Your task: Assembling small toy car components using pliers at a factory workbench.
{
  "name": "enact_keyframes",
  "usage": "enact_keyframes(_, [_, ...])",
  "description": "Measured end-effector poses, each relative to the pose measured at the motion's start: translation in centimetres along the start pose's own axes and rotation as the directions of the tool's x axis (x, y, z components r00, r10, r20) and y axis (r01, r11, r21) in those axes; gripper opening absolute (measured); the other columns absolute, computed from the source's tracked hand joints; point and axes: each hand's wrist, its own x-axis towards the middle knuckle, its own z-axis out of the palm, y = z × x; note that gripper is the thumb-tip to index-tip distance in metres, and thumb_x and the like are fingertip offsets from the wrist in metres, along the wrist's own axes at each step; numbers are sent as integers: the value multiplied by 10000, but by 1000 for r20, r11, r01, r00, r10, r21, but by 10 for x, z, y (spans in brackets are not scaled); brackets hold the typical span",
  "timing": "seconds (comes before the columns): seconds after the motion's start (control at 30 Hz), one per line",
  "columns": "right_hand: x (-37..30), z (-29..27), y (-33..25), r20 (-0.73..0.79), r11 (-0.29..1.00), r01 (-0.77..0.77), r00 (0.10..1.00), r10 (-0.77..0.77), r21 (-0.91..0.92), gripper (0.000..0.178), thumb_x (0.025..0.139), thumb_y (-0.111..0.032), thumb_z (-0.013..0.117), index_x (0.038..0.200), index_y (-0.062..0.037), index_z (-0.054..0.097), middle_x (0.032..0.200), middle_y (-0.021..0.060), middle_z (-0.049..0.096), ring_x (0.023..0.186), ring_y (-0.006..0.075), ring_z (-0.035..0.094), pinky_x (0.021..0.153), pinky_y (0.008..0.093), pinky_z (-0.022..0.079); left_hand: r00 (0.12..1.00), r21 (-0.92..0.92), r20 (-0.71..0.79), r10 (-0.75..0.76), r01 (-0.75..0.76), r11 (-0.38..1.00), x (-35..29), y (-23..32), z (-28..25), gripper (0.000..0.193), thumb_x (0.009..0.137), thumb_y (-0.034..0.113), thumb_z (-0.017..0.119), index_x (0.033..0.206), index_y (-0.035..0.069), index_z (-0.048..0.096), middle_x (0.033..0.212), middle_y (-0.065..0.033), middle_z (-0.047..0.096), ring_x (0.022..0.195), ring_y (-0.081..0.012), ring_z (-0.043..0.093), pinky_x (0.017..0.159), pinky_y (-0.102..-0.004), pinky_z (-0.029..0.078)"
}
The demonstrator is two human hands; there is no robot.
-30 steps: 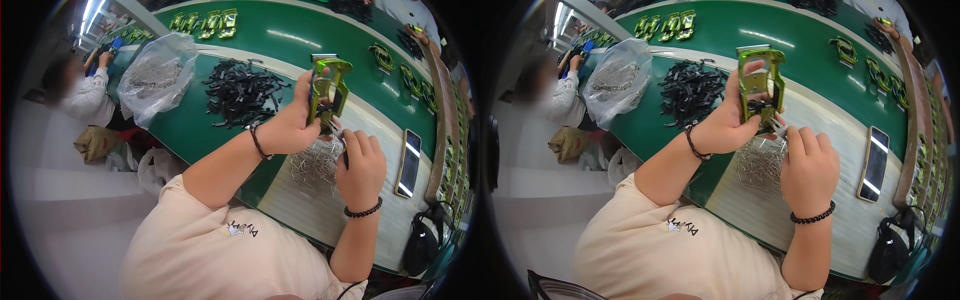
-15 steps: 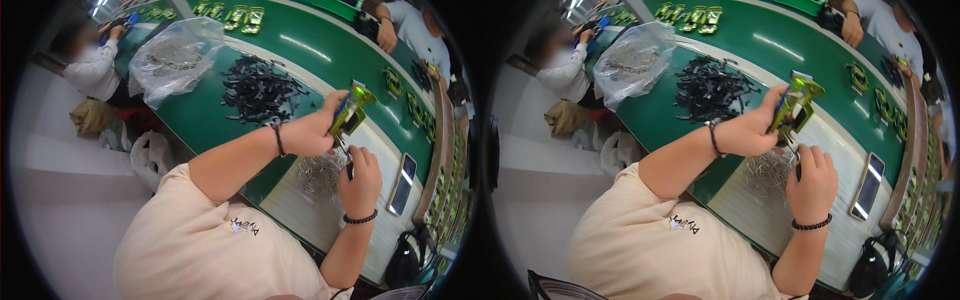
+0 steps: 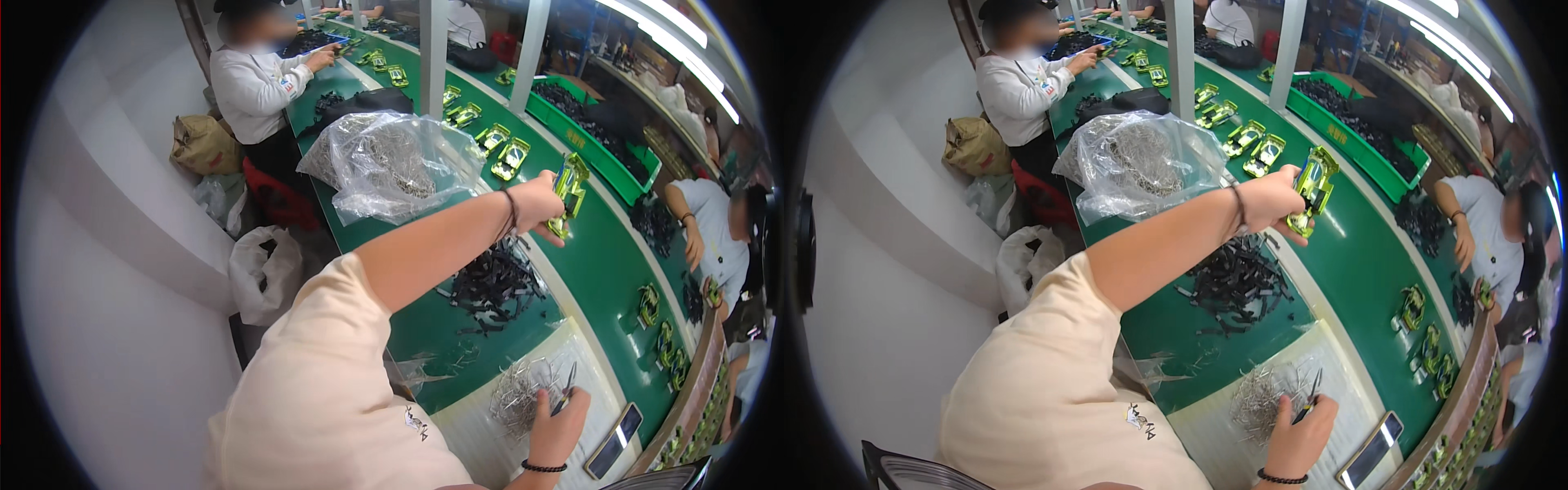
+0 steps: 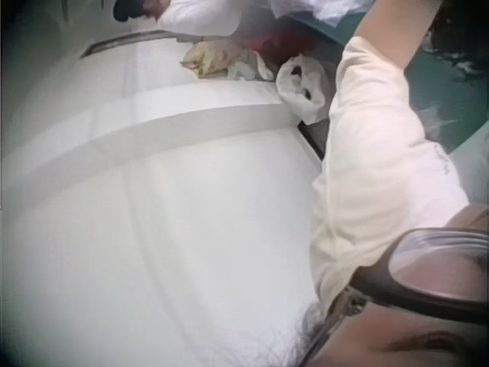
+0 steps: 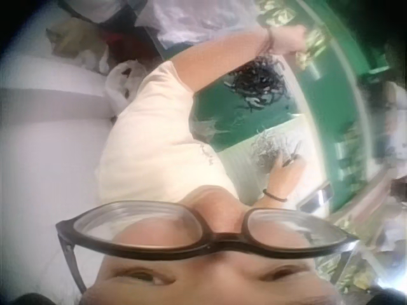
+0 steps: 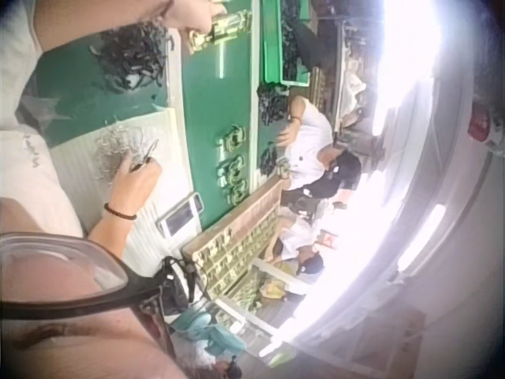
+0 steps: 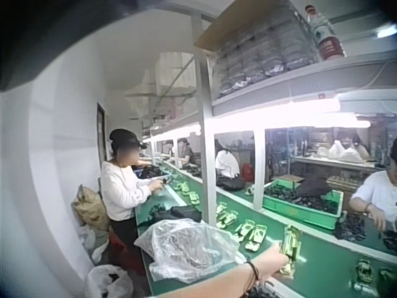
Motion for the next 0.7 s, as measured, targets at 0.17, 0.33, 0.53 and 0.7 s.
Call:
enact_keyframes(0.17, [3,10,8,24,999,-29,999,30,-40,360,802,-73,735,1073,24,519,983,186,585,939,382,573,831,410,448,965,-53,-98,-243,239,970,109,-28,-55,402,831,-141,469,1206,0,433,1142,-196,526,975,-370,639,776,-556,622])
enact_keyframes(0.33, [16,5,7,109,997,-66,992,69,-34,312,831,-88,676,1087,46,557,988,223,600,937,389,575,845,440,445,913,-199,-284,-292,242,950,153,-57,-78,292,853,-99,503,1126,5,522,1104,-192,561,978,-390,649,751,-546,629])
enact_keyframes(0.53, [19,3,7,169,996,-84,982,85,-15,281,870,-108,646,1073,80,597,955,264,619,897,409,592,824,456,468,887,-42,-412,-209,211,977,163,-55,-83,347,850,52,601,1177,-42,533,1145,-182,553,1024,-347,621,765,-497,622])
enact_keyframes(0.7, [16,2,10,117,998,-56,992,53,22,269,870,-89,632,1081,78,607,938,271,622,881,420,595,818,464,470,801,510,-598,-35,414,754,144,-36,-59,549,793,187,684,1285,34,496,1379,-169,405,1138,-339,558,866,-521,542])
